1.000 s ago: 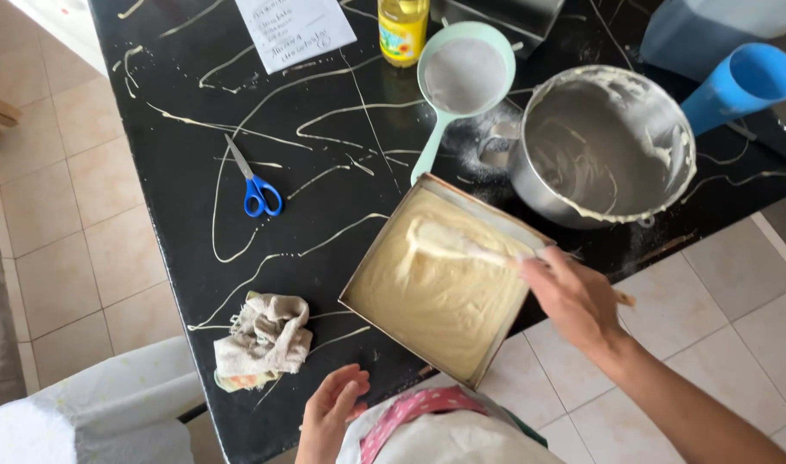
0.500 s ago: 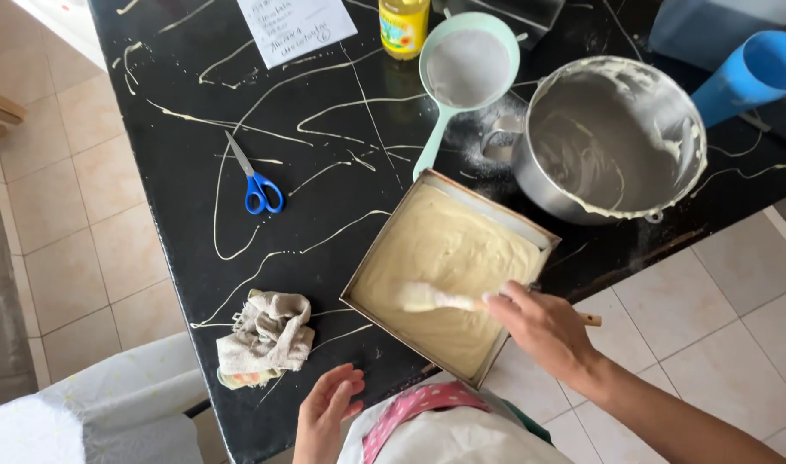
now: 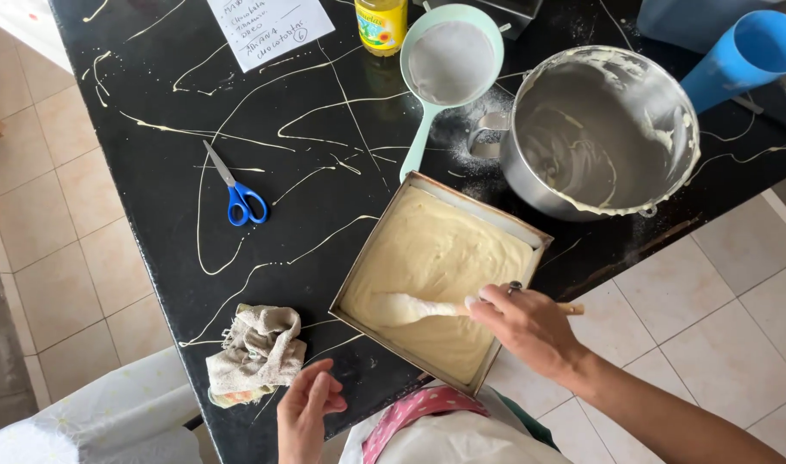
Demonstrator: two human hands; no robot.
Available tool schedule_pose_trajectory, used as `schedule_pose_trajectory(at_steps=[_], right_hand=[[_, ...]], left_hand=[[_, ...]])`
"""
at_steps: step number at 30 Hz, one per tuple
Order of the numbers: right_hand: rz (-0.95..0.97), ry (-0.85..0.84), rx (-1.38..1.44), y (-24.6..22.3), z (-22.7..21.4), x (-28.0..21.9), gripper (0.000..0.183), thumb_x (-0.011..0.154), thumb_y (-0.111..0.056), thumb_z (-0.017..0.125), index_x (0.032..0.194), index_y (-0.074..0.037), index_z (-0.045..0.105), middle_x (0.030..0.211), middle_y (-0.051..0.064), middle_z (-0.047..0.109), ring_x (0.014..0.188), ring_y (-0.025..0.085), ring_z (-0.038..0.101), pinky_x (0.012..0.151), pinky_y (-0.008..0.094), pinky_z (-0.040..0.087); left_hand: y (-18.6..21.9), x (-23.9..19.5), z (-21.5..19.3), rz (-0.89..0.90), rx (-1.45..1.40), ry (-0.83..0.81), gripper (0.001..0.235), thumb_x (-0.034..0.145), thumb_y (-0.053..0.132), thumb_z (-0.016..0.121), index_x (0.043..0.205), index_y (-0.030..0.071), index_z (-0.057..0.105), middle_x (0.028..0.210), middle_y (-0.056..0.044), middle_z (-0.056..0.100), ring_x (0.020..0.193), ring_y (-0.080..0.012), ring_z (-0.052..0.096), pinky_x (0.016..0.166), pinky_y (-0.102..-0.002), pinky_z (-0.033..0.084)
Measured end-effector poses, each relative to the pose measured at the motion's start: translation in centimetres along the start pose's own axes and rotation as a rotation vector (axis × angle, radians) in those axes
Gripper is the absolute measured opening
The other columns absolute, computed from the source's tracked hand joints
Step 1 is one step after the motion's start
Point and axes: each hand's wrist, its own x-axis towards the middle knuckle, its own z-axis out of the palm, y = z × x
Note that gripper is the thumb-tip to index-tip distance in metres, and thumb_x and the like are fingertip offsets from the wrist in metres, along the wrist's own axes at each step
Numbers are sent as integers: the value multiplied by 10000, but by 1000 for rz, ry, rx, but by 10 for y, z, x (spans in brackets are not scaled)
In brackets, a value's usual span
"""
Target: Pouring and leveling cake batter into a square baking pan using a spatula and a wooden spoon.
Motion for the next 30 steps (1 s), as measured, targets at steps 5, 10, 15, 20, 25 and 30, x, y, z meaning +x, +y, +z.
schedule_pose_trajectory(at_steps=[5, 10, 15, 20, 25, 30], right_hand=[[136, 15, -103, 10, -8, 9, 113, 884, -178, 726, 952, -91, 705, 804, 20, 596, 561, 151, 616, 450, 316, 485], [-16, -64, -40, -2, 4, 13, 142, 886, -155, 733, 1021, -112, 729, 813, 20, 603, 558, 131, 627, 462, 320, 505], [61, 39, -45, 17, -2, 9, 193, 888, -94, 692, 1072, -114, 747, 831, 16, 653, 603, 147, 650, 478, 306, 508], [-95, 58, -101, 2, -5, 17, 191, 801, -93, 660, 985, -102, 711, 859, 60, 666, 695, 185, 687, 584, 327, 561], [204, 24, -116, 32, -18, 10, 102, 930, -153, 677, 989, -124, 755, 853, 29, 680, 604, 180, 668, 465, 326, 516], [-55, 6, -105, 38, 18, -1, 140, 925, -117, 647, 1014, -147, 751, 881, 17, 661, 606, 144, 654, 499, 305, 544]], left_hand=[[55, -3, 15, 125, 91, 44, 296, 1008, 138, 568, 1190, -50, 707, 738, -33, 593, 602, -100, 577, 542, -269, 513], [117, 10, 33, 246, 264, 1, 261, 1023, 124, 558, 1162, -30, 717, 689, 5, 533, 587, -63, 506, 524, -228, 449], [147, 22, 44, 316, 286, -64, 247, 1014, 115, 572, 1163, -21, 714, 704, 16, 557, 611, -46, 511, 535, -215, 437], [165, 31, 58, 349, 393, -125, 237, 1006, 123, 591, 1158, -4, 720, 718, 22, 578, 625, -37, 515, 539, -213, 436], [167, 35, 59, 380, 495, -104, 242, 991, 158, 605, 1157, 34, 732, 708, 33, 597, 636, -22, 527, 546, -206, 449], [191, 52, 98, 459, 638, -136, 228, 997, 168, 598, 1133, 48, 736, 737, -26, 626, 643, -99, 570, 568, -264, 470]])
